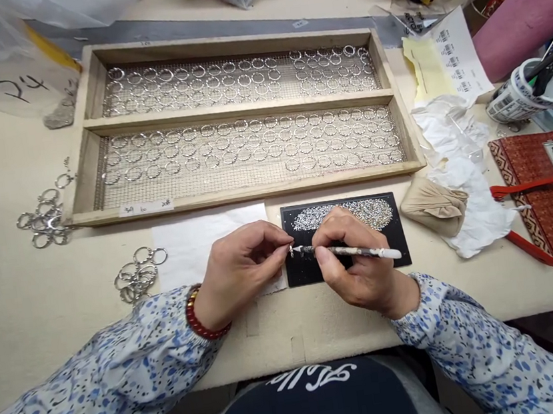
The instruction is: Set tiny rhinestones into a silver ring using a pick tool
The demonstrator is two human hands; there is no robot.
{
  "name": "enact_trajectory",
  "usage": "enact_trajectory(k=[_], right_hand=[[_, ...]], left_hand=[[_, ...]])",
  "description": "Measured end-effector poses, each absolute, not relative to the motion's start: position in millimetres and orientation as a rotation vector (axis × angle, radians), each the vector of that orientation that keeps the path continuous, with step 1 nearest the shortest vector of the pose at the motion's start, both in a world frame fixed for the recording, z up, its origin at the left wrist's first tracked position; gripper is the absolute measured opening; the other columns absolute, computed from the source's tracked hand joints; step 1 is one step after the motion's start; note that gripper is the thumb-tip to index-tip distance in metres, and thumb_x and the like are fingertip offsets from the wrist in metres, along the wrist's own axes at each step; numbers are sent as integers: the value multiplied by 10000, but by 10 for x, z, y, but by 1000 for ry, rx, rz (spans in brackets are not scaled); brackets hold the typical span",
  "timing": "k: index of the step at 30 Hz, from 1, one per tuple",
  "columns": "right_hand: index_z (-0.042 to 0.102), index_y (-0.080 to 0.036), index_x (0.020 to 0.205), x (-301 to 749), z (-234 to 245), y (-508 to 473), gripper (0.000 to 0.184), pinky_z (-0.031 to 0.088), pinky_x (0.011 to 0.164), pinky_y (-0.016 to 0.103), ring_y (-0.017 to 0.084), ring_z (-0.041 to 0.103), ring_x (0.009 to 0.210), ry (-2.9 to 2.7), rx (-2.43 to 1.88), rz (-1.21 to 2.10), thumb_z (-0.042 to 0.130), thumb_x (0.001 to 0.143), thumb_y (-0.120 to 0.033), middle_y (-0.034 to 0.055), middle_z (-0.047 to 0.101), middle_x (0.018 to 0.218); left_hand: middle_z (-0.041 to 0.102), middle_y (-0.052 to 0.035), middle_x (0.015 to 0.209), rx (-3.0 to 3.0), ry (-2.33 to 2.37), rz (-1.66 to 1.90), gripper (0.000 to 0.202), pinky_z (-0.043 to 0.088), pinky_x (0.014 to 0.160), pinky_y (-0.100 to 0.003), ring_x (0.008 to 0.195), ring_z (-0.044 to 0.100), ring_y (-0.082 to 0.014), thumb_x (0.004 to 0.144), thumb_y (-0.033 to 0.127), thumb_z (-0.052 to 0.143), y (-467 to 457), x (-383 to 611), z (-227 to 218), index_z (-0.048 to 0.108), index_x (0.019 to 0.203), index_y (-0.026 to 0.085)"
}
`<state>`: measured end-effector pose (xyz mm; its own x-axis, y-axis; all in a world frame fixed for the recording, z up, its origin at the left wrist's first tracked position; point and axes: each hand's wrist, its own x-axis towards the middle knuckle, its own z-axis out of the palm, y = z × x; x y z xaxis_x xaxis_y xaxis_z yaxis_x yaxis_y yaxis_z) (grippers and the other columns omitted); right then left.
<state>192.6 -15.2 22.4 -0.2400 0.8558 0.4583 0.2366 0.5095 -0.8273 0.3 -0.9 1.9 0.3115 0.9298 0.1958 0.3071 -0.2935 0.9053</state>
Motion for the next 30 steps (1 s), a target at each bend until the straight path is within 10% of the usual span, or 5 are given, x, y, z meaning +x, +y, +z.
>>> enact_trajectory(k=[30], right_hand=[[593,-203,851,1974,197,-131,160,461,637,357,168,563,704,-1734,-1056,639,564,790,-59,15,581,743]], left_hand=[[694,-12,723,1767,1122,965,131,458,537,-202,615,595,-101,789,28,641,-7,-3,47,684,815,150]])
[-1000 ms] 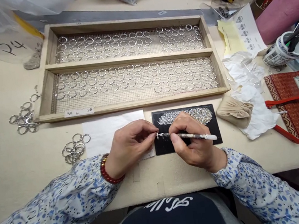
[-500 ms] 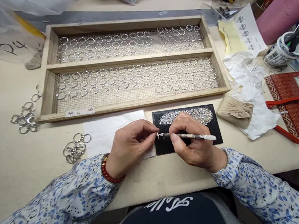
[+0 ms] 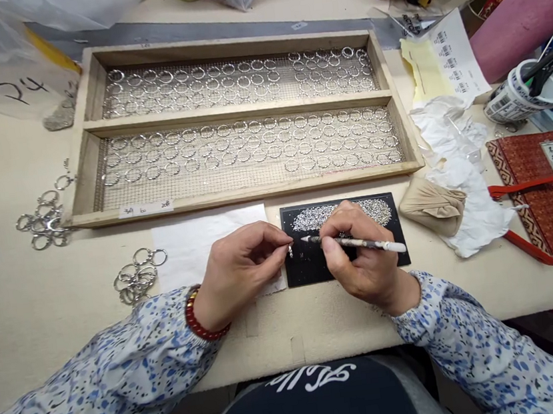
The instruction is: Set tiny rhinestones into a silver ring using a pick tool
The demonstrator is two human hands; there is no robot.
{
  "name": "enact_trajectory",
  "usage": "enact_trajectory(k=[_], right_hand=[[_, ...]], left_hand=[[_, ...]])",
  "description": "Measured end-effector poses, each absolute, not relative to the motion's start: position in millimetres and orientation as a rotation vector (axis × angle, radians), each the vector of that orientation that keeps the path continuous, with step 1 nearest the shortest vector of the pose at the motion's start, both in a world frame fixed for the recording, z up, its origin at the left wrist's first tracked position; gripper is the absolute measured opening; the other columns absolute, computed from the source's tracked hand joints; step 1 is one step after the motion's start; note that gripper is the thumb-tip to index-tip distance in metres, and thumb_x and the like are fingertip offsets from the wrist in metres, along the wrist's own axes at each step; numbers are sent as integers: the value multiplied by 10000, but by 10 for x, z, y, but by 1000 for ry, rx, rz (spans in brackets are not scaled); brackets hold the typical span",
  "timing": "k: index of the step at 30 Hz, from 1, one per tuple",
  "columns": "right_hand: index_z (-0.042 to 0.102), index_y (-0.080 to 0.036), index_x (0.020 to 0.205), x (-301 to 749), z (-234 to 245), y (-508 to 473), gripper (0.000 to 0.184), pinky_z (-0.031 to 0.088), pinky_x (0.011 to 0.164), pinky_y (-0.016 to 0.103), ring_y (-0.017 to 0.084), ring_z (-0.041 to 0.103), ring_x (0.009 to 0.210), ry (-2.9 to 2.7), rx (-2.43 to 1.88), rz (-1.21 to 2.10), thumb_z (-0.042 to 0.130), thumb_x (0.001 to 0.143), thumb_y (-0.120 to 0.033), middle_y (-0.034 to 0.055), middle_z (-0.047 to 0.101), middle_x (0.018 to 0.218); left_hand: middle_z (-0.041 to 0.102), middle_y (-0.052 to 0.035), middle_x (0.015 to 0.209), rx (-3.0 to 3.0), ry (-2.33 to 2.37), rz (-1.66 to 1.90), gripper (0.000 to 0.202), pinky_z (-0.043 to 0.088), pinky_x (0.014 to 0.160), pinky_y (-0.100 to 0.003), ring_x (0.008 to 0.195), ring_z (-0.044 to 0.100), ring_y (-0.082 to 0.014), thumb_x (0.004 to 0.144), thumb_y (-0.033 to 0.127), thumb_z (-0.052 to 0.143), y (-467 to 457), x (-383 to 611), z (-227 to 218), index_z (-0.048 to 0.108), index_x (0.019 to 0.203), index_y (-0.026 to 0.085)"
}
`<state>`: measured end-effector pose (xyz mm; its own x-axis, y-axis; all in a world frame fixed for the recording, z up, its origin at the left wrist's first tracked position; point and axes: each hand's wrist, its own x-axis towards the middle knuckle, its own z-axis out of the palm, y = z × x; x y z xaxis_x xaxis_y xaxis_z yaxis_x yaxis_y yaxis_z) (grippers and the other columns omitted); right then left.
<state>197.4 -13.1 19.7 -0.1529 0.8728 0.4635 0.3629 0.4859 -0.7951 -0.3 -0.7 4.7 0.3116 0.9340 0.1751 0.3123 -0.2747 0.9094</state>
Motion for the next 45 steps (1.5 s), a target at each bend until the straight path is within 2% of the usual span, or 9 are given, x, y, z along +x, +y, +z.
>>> enact_trajectory(k=[6,20,28,37,45], right_hand=[[575,-201,790,2060,124,-100,127,410,655,363,162,518,686,-1779,-1250,465,567,782,-74,7,550,715],[559,-217,793,2056,117,-101,132,406,655,356,161,509,676,-1805,-1276,441,555,789,-85,-6,526,703],[569,-208,783,2053,134,-106,123,418,656,360,162,527,687,-1781,-1277,446,563,791,-86,1,551,711],[600,-209,833,1967,213,-132,95,473,601,345,159,574,661,-1613,-1105,694,551,830,-128,0,581,714],[596,-203,856,1923,233,-164,113,480,632,351,160,578,696,-1680,-1016,778,558,837,-98,8,595,737]], left_hand=[[686,-15,721,1744,1118,964,112,464,529,-191,606,594,-93,802,38,641,-8,-6,50,685,818,139],[671,-6,712,1729,1133,952,118,447,472,-179,603,595,-96,806,48,640,-10,-3,47,680,821,159],[673,-3,714,1738,1134,962,122,467,510,-188,600,591,-94,802,45,640,-13,-7,46,684,831,154],[681,-6,725,1756,1132,964,125,473,523,-200,614,600,-103,799,43,646,-9,0,47,681,827,160],[658,14,684,1773,1132,971,139,449,516,-193,583,571,-93,779,25,649,-6,8,39,668,801,161]])
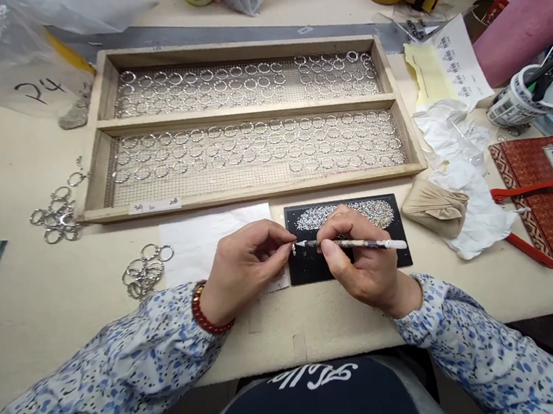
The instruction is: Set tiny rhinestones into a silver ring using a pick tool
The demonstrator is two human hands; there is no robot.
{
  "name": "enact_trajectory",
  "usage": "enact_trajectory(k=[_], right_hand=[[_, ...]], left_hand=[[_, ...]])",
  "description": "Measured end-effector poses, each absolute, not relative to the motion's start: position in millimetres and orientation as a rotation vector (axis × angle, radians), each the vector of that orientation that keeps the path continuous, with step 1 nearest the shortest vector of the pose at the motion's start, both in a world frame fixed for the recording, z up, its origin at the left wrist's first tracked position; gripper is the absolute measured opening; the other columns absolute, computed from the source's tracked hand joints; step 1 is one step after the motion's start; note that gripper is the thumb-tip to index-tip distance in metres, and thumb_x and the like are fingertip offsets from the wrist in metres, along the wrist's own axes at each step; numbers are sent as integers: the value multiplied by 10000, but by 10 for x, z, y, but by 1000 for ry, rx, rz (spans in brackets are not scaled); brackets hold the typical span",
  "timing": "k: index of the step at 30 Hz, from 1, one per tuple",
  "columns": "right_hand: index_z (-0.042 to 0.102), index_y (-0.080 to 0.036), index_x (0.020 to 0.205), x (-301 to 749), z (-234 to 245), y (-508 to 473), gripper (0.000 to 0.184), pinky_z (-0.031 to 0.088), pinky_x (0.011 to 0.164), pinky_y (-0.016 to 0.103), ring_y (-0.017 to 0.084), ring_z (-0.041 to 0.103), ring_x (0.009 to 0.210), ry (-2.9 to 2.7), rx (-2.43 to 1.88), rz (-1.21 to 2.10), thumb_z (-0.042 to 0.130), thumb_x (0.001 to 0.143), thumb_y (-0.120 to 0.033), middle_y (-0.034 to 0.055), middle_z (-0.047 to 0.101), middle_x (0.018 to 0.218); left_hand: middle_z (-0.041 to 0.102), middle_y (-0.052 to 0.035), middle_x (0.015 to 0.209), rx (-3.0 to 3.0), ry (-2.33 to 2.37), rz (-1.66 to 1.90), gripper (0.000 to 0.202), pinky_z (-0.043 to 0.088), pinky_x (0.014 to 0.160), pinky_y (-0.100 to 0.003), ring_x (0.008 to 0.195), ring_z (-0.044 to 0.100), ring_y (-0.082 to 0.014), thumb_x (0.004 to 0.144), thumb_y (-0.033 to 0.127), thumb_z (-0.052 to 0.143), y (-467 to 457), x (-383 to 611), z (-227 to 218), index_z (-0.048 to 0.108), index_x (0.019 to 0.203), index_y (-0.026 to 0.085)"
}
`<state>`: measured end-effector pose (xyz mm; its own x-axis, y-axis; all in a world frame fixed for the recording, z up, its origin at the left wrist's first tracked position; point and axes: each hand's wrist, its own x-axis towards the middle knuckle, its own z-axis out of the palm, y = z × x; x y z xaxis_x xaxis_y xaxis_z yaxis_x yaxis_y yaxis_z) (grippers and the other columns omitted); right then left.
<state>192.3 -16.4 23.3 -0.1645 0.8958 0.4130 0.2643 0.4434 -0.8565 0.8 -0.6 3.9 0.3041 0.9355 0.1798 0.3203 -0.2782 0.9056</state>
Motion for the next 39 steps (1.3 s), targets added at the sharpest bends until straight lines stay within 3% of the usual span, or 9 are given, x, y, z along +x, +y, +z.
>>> enact_trajectory(k=[39], right_hand=[[596,-180,919,1950,197,-157,207,490,697,380,172,573,784,-1787,-933,784,574,785,-24,30,599,822]], left_hand=[[650,12,677,1754,1099,999,127,424,521,-162,571,543,-64,770,-4,662,-11,16,25,680,802,117]])
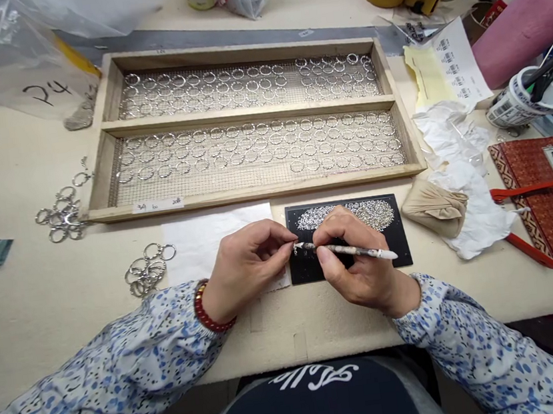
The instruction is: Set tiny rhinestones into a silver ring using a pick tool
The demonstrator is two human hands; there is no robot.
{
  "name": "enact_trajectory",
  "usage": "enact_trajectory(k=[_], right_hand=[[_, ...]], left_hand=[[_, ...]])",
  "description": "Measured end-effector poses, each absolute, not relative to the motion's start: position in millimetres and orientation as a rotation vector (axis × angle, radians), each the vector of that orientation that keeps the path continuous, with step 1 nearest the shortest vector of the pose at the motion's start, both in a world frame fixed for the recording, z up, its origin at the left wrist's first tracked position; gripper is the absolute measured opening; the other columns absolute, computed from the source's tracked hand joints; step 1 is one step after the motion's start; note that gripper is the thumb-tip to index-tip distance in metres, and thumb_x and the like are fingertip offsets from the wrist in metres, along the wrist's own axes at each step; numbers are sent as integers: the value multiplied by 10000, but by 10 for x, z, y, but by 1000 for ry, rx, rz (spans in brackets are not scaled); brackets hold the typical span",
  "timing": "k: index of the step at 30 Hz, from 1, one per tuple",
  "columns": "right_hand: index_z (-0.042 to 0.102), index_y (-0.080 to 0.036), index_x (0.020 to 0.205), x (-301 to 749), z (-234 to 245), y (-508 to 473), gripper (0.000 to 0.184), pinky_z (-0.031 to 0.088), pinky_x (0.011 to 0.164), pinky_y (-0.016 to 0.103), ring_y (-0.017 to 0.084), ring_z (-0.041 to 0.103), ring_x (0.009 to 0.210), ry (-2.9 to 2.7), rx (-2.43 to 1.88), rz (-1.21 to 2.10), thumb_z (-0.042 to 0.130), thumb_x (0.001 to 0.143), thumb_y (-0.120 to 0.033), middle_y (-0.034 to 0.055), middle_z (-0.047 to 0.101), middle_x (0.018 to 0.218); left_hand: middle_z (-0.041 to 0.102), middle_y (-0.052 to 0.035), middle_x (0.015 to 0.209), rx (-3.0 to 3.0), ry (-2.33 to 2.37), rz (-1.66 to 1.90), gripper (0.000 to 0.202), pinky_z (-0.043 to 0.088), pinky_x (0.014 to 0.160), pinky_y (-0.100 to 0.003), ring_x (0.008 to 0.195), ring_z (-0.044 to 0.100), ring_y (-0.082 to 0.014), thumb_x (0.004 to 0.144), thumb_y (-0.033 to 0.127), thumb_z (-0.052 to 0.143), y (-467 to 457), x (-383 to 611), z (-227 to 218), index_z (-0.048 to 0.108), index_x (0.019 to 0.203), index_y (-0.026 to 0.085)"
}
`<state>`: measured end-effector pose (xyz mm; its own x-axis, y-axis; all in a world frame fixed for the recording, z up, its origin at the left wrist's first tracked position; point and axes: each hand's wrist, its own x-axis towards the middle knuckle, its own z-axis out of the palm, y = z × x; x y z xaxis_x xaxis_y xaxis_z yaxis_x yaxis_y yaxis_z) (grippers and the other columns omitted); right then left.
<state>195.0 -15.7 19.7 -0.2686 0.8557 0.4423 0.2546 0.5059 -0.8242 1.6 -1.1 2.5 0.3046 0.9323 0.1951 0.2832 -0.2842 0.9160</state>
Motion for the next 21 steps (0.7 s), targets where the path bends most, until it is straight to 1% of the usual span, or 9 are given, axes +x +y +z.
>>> enact_trajectory(k=[10,17,21], right_hand=[[593,-179,920,1962,202,-166,210,487,706,384,176,572,796,-1792,-930,776,576,777,-27,34,601,830],[599,-187,879,1932,219,-169,139,466,652,360,159,564,717,-1682,-955,872,559,828,-64,16,601,766],[603,-191,857,1930,217,-180,120,469,653,356,156,577,702,-1655,-991,885,568,842,-78,8,609,750]], left_hand=[[649,19,677,1761,1110,992,150,428,520,-169,570,544,-68,768,-14,663,-3,25,29,680,807,129],[653,7,688,1780,1102,1009,146,438,533,-176,594,561,-78,764,-17,655,-6,13,14,673,797,124],[658,8,696,1786,1111,1003,145,438,528,-182,596,562,-83,771,-5,652,-10,8,24,672,800,136]])
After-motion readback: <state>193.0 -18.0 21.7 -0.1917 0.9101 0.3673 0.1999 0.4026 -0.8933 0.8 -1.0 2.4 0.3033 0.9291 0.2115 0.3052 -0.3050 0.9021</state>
